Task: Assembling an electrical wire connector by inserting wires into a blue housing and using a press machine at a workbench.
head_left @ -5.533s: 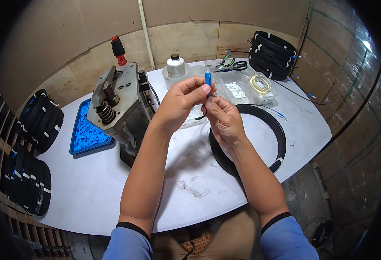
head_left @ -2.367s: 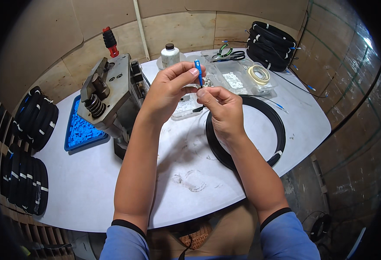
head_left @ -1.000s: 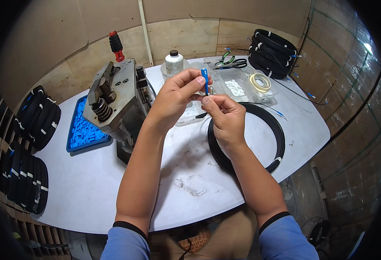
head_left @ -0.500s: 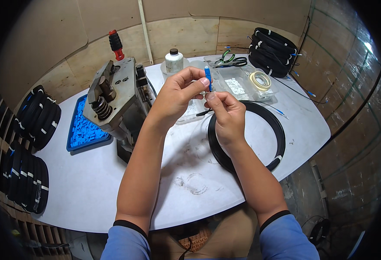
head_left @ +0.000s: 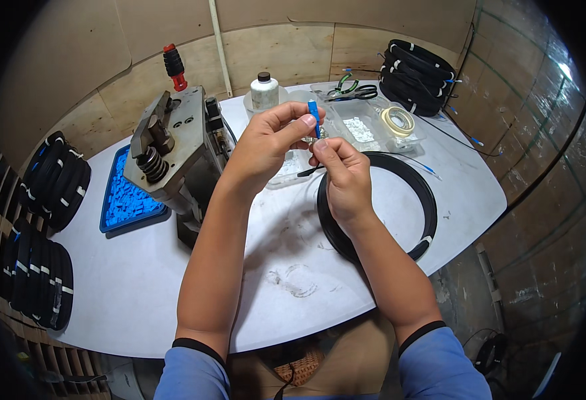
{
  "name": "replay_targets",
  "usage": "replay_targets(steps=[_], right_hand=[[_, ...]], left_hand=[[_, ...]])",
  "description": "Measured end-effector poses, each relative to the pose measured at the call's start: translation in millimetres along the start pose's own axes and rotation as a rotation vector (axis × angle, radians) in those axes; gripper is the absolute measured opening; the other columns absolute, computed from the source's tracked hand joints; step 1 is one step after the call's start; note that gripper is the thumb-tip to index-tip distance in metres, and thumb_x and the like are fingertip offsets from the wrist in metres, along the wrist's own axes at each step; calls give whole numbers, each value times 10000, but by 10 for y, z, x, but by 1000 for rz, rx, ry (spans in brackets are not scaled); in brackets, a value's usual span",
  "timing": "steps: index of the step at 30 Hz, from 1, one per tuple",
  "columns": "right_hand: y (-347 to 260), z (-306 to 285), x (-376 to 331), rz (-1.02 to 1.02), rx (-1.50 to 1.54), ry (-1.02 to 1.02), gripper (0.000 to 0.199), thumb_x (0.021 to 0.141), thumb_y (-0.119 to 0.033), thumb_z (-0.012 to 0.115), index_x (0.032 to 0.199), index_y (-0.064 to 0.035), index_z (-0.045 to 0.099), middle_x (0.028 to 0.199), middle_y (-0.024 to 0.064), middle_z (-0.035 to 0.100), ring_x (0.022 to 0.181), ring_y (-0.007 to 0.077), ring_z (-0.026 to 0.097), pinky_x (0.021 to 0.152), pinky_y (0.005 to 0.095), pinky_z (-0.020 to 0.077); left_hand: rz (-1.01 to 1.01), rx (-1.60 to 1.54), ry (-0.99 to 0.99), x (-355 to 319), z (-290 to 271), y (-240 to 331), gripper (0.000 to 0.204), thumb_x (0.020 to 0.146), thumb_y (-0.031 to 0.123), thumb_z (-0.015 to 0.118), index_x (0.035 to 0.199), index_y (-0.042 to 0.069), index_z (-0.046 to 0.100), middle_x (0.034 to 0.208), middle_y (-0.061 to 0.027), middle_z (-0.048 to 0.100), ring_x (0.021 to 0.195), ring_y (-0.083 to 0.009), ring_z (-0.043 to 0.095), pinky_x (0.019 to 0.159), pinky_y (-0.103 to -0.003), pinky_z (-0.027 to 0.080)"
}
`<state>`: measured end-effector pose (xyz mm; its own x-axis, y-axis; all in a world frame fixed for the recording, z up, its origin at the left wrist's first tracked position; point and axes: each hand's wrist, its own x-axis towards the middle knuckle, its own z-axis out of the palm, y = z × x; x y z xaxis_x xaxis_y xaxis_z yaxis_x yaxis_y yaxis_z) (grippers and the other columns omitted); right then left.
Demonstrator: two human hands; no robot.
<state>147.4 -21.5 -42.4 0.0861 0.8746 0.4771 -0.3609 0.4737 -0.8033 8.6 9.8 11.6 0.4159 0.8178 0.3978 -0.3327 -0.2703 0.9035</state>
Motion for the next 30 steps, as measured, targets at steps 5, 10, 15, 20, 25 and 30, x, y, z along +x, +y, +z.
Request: replay_targets(steps=[5, 10, 15, 20, 25, 30], right_hand=[[11, -5, 2, 11, 4, -19, 205, 920, -214, 626, 856, -19, 645, 764, 10, 616, 737, 65, 526, 727, 223, 418], [-4, 7, -7, 20, -11, -25, 207, 922, -213, 625, 883, -11, 647, 794, 20, 634, 750, 75, 552, 730, 226, 437], [-33, 24, -19, 25, -39, -28, 184, 917, -179, 634, 933, 3, 651, 860, 47, 667, 783, 97, 610, 747, 232, 485], [-40, 51, -15, 29, 31, -14, 152, 912, -146, 636, 953, 0, 624, 869, 50, 670, 782, 96, 615, 744, 227, 491], [-23, 25, -9, 23, 39, -34, 138, 915, -136, 630, 950, -5, 604, 864, 49, 666, 768, 94, 613, 737, 227, 492], [-38, 27, -12, 33, 44, -27, 141, 916, -136, 628, 954, -3, 605, 856, 46, 663, 770, 89, 609, 738, 226, 488]], left_hand=[[-2, 17, -10, 9, -20, -13, 238, 929, 182, 588, 1090, 12, 626, 1022, -41, 627, 917, -132, 592, 802, -313, 487], [-68, -24, -28, 1, 14, -8, 246, 935, 219, 584, 1070, 18, 629, 1006, -33, 628, 911, -130, 589, 797, -303, 475], [-60, -15, -25, 12, -2, -27, 247, 936, 231, 584, 1066, 26, 630, 996, -28, 628, 906, -128, 585, 794, -301, 470], [-63, -20, -15, 5, 7, -27, 236, 934, 230, 588, 1056, 34, 632, 994, -20, 624, 899, -122, 580, 785, -296, 467], [-71, -30, -33, 3, 3, -10, 226, 930, 223, 593, 1045, 32, 632, 996, -22, 625, 885, -126, 587, 781, -295, 468], [-46, -37, -6, 1, 11, 2, 220, 928, 215, 602, 1017, 18, 642, 939, -28, 638, 840, -106, 589, 752, -274, 484]])
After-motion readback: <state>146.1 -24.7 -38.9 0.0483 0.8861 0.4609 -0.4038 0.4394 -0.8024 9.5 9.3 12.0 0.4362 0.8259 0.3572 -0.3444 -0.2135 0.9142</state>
